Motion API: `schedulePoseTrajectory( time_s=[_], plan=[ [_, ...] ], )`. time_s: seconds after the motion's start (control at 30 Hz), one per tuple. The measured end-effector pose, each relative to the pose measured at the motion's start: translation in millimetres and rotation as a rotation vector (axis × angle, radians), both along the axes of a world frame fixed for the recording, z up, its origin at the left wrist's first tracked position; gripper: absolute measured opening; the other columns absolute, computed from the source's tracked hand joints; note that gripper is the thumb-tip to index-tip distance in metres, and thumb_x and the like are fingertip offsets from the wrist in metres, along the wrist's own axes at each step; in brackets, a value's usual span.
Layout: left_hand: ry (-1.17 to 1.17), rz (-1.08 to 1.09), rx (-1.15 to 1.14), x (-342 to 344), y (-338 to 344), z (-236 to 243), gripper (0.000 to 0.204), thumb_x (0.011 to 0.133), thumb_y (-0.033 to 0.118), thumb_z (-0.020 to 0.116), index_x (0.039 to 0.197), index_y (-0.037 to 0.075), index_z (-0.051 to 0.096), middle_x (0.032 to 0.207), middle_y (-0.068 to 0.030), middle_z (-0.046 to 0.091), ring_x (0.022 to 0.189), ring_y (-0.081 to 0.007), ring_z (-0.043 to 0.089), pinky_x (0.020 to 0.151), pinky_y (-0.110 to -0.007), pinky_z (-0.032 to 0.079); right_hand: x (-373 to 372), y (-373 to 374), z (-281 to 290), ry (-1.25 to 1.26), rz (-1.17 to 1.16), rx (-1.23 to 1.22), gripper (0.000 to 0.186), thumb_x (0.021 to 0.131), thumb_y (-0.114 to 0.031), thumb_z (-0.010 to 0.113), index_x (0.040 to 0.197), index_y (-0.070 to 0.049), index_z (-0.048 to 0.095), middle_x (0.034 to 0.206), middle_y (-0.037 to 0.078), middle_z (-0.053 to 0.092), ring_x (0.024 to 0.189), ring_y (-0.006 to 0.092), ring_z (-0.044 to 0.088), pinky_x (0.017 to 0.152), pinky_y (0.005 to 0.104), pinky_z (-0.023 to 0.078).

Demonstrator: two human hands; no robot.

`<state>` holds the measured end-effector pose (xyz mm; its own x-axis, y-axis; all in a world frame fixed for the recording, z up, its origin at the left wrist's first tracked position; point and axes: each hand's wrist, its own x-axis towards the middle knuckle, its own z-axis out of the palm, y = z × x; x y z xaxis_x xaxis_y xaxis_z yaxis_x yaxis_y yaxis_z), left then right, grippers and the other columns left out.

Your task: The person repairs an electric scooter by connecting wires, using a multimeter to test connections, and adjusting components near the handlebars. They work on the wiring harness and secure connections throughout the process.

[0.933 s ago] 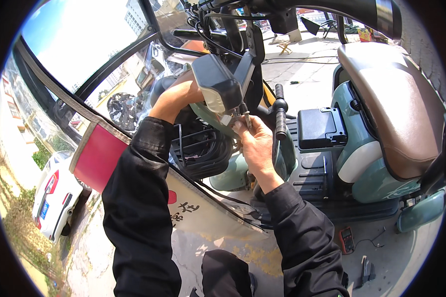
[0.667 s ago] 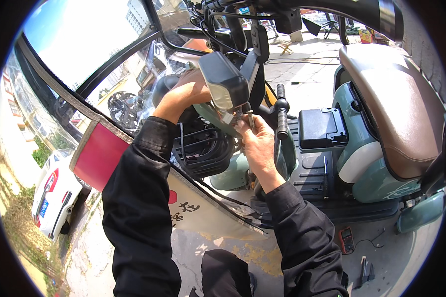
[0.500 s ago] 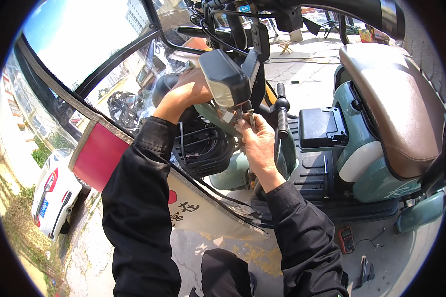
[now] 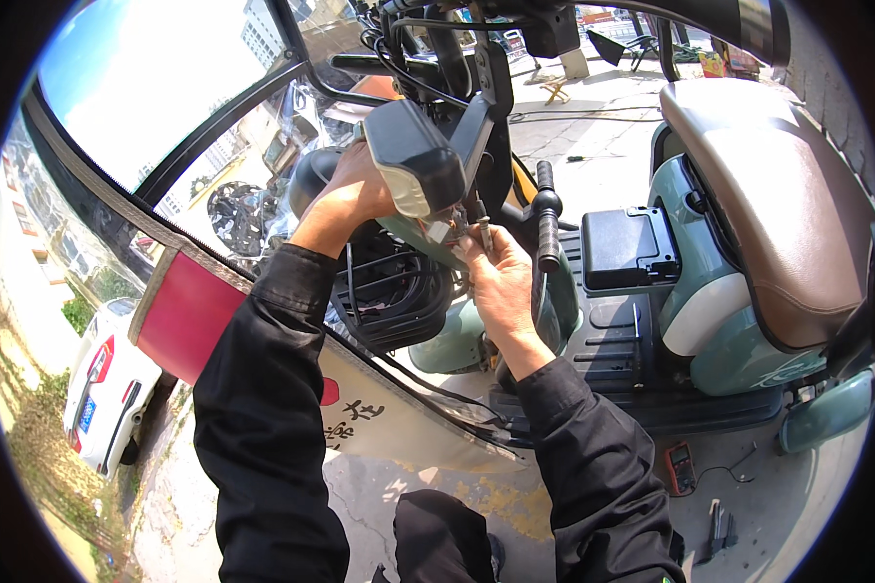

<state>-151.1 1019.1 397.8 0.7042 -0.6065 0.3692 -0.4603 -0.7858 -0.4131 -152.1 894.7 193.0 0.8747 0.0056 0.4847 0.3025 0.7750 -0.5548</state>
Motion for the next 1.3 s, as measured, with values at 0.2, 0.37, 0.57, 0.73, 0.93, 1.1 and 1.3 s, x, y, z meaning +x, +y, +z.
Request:
schedulePoseTrajectory(
  time_s=[0.2, 0.37, 0.57, 0.73, 0.93, 1.1, 1.3],
  plan=[
    [0.074, -0.095, 0.011, -22.4, -15.5, 8.4, 0.023, 0.089, 0.017, 0.077, 0.107, 0.002, 0.074, 0.093, -0.0119, 0.074, 0.084, -0.0251, 0.072, 0.081, -0.036, 0.057, -0.4, 0.7, -1.9, 0.007, 0.014, 0.011, 0.009, 0.103, -0.014, 0.065, 0.107, -0.005, 0.066, 0.084, -0.005, 0.065, 0.062, -0.0002, 0.044, 0.054, 0.0175, 0.036],
    [0.01, -0.066, 0.076, -30.4, -21.6, 9.3, 0.023, 0.082, 0.022, 0.083, 0.098, 0.005, 0.079, 0.089, -0.0094, 0.075, 0.084, -0.0244, 0.072, 0.078, -0.035, 0.057, 0.1, 2.6, -2.4, 0.008, 0.036, 0.029, 0.011, 0.103, -0.015, 0.064, 0.109, -0.006, 0.065, 0.085, -0.004, 0.065, 0.062, 0.0002, 0.045, 0.053, 0.0176, 0.036],
    [-0.026, 0.025, 0.095, -39.9, -30.9, 6.8, 0.028, 0.073, 0.029, 0.089, 0.09, 0.009, 0.081, 0.089, -0.006, 0.075, 0.089, -0.0249, 0.07, 0.087, -0.039, 0.055, -0.5, -0.7, 0.8, 0.061, 0.07, 0.045, 0.011, 0.103, -0.013, 0.064, 0.11, -0.005, 0.066, 0.087, -0.003, 0.066, 0.07, 0.0026, 0.05, 0.063, 0.0207, 0.042],
    [0.041, 0.064, 0.113, -42.8, -34.6, 11.2, 0.027, 0.072, 0.034, 0.088, 0.088, 0.013, 0.082, 0.092, -0.0036, 0.076, 0.101, -0.026, 0.068, 0.102, -0.042, 0.046, -1.8, -2.6, 3.5, 0.101, 0.141, 0.097, 0.01, 0.103, -0.016, 0.065, 0.109, -0.007, 0.065, 0.081, -0.004, 0.063, 0.063, 0.0019, 0.045, 0.056, 0.0203, 0.038],
    [0.013, 0.035, 0.15, -38.7, -30.0, 10.6, 0.029, 0.073, 0.038, 0.087, 0.089, 0.015, 0.083, 0.093, -0.0029, 0.076, 0.105, -0.0271, 0.066, 0.106, -0.044, 0.043, 1.8, 2.0, 3.8, 0.147, 0.18, 0.134, 0.012, 0.103, -0.019, 0.065, 0.11, -0.009, 0.064, 0.086, -0.003, 0.069, 0.058, 0.0013, 0.042, 0.051, 0.0195, 0.035],
    [-0.009, 0.023, 0.126, -42.2, -31.2, 8.7, 0.029, 0.072, 0.037, 0.087, 0.088, 0.014, 0.082, 0.092, -0.0025, 0.076, 0.102, -0.0259, 0.067, 0.099, -0.043, 0.048, 0.8, -0.3, 3.8, 0.103, 0.157, 0.121, 0.013, 0.103, -0.016, 0.064, 0.112, -0.007, 0.065, 0.09, -0.001, 0.07, 0.06, 0.0015, 0.044, 0.052, 0.0195, 0.038],
    [-0.02, -0.155, 0.047, -47.4, -34.8, 9.4, 0.027, 0.072, 0.031, 0.089, 0.087, 0.01, 0.08, 0.086, -0.0039, 0.074, 0.088, -0.0228, 0.068, 0.083, -0.038, 0.054, -3.9, -2.3, 21.7, 0.002, -0.15, -0.079, 0.02, 0.098, -0.012, 0.068, 0.114, 0.0, 0.069, 0.091, 0.001, 0.071, 0.074, 0.0059, 0.061, 0.068, 0.0228, 0.05]
  ],
)
